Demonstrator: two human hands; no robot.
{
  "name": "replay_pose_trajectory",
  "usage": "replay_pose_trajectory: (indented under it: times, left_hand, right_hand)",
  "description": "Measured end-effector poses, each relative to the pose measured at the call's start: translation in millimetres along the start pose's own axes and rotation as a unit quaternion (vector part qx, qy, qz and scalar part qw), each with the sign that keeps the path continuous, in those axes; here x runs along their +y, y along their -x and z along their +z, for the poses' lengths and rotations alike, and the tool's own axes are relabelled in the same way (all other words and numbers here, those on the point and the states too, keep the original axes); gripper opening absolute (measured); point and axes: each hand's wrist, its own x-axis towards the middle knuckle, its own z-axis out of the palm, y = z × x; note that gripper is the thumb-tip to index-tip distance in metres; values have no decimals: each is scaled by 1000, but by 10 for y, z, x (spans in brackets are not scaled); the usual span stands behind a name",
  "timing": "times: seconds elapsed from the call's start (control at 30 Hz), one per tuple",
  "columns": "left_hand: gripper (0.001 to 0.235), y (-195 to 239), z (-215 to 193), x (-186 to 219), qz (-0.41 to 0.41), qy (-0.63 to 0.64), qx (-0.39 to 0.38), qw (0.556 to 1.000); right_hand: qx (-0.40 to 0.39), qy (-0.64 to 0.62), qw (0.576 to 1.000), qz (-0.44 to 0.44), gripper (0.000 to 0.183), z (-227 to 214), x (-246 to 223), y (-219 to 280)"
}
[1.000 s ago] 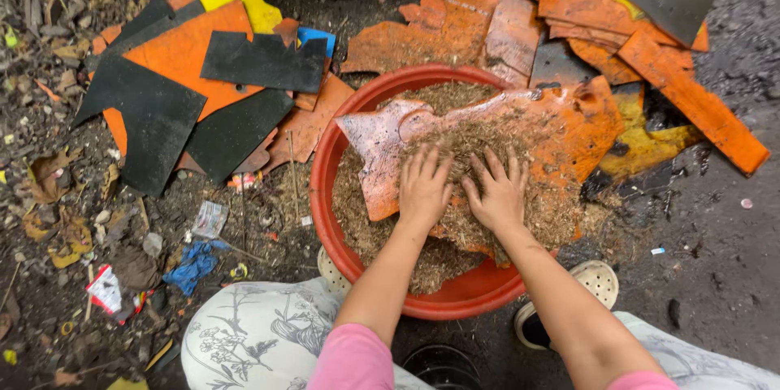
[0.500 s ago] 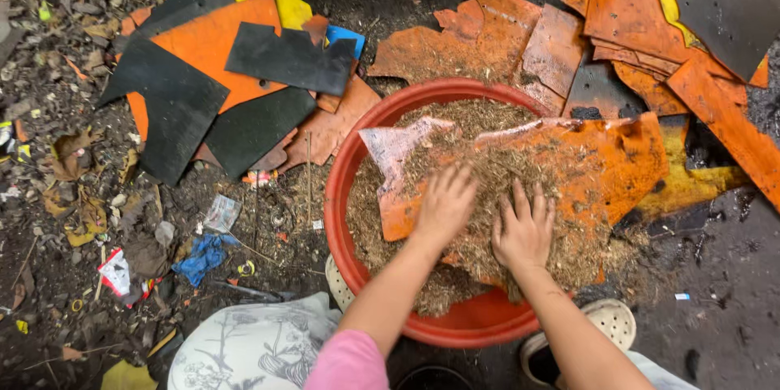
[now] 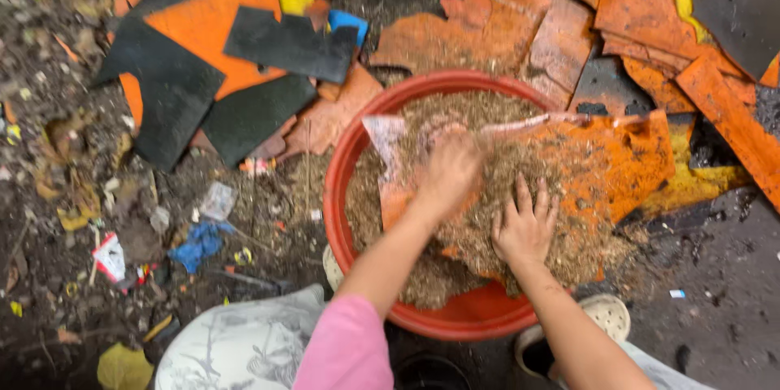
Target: The person sits on the ground and uses a fibrous material to scrub and clean various colored flat tiles. They handle the tiles one at a time, rubbing the surface with the fibrous material over a red basin, then placing the cleaned tiles aside.
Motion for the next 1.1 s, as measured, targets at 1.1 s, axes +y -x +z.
replay_pose_trajectory:
  times: [1.1]
  left_hand:
    - [39, 714, -50, -323, -284, -28, 61, 957]
  right_hand:
    - [-19, 29, 999, -9, 51, 163, 73, -46]
